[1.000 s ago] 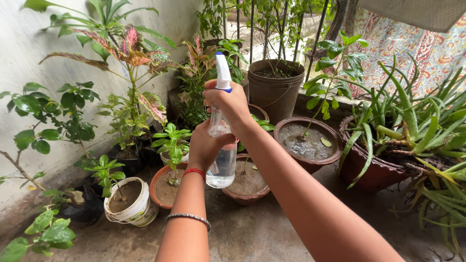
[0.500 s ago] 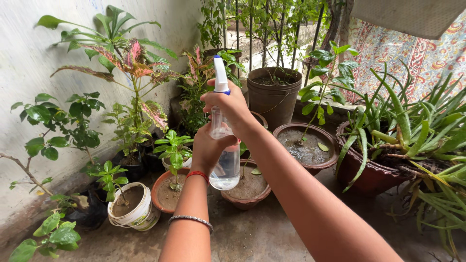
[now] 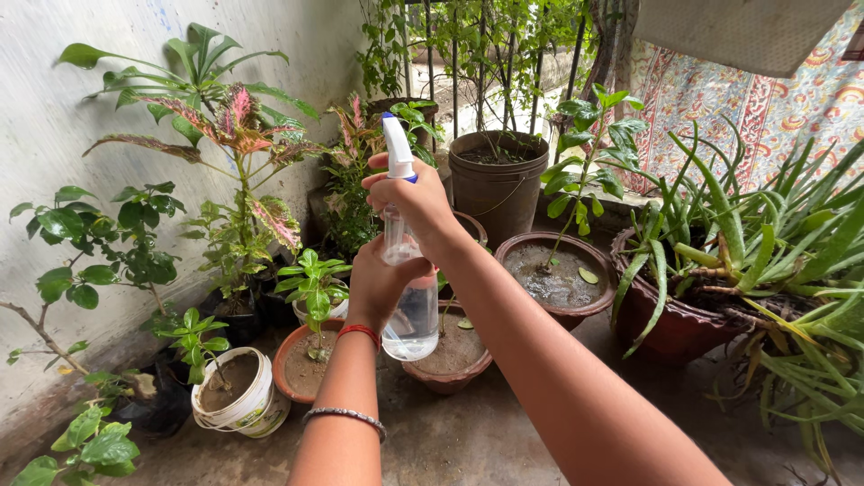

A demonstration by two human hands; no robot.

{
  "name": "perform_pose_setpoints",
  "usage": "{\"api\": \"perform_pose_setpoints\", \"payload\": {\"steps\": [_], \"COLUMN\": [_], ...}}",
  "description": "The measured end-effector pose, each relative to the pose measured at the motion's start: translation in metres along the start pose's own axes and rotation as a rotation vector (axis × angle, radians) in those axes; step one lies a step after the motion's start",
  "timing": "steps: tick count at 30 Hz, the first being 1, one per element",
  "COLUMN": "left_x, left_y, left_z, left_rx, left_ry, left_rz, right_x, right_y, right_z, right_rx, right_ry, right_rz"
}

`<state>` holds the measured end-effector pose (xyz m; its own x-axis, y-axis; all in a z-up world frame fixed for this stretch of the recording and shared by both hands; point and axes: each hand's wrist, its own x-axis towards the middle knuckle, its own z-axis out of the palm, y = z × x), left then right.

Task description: The person sprays water on various potted plants using a spray bottle.

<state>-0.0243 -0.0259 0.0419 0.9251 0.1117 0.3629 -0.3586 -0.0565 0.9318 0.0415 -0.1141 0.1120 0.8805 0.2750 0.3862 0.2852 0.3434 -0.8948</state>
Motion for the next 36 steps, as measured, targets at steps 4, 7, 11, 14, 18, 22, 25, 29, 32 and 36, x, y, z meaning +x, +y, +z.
{"api": "perform_pose_setpoints", "payload": {"steps": [4, 7, 11, 14, 18, 22, 25, 29, 32, 36], "left_x": [-0.001, -0.002, 0.001, 0.001, 0.0, -0.003, -0.004, -0.005, -0.006, -0.007], "left_y": [0.0, -0.001, -0.005, -0.008, -0.008, -0.005, -0.002, -0.002, -0.001, -0.002], "left_z": [0.002, 0.002, 0.002, 0.002, 0.003, 0.002, 0.002, 0.002, 0.001, 0.002], "left_rx": [0.028, 0.013, 0.02, -0.015, 0.0, 0.079, 0.109, 0.107, 0.178, 0.235], "left_ry": [0.011, -0.003, -0.007, -0.007, -0.002, -0.013, -0.011, -0.006, 0.006, 0.017], "left_rz": [-0.026, -0.011, -0.04, -0.042, -0.044, -0.027, -0.049, -0.089, -0.088, -0.07], "right_x": [0.003, 0.005, 0.004, 0.003, 0.006, 0.009, 0.007, 0.002, 0.001, 0.003], "right_y": [0.008, 0.013, 0.011, 0.009, 0.017, 0.024, 0.022, 0.019, 0.019, 0.02], "right_z": [-0.004, -0.008, -0.007, -0.007, -0.011, -0.013, -0.012, -0.009, -0.009, -0.011], "right_rx": [0.066, -0.068, -0.005, 0.038, 0.036, -0.021, -0.064, 0.035, -0.012, -0.129], "right_ry": [-0.047, 0.021, -0.005, -0.031, -0.018, 0.035, 0.048, -0.012, 0.032, 0.151], "right_rz": [-0.027, 0.005, -0.012, -0.01, 0.003, 0.017, 0.037, 0.036, 0.075, 0.129]}}
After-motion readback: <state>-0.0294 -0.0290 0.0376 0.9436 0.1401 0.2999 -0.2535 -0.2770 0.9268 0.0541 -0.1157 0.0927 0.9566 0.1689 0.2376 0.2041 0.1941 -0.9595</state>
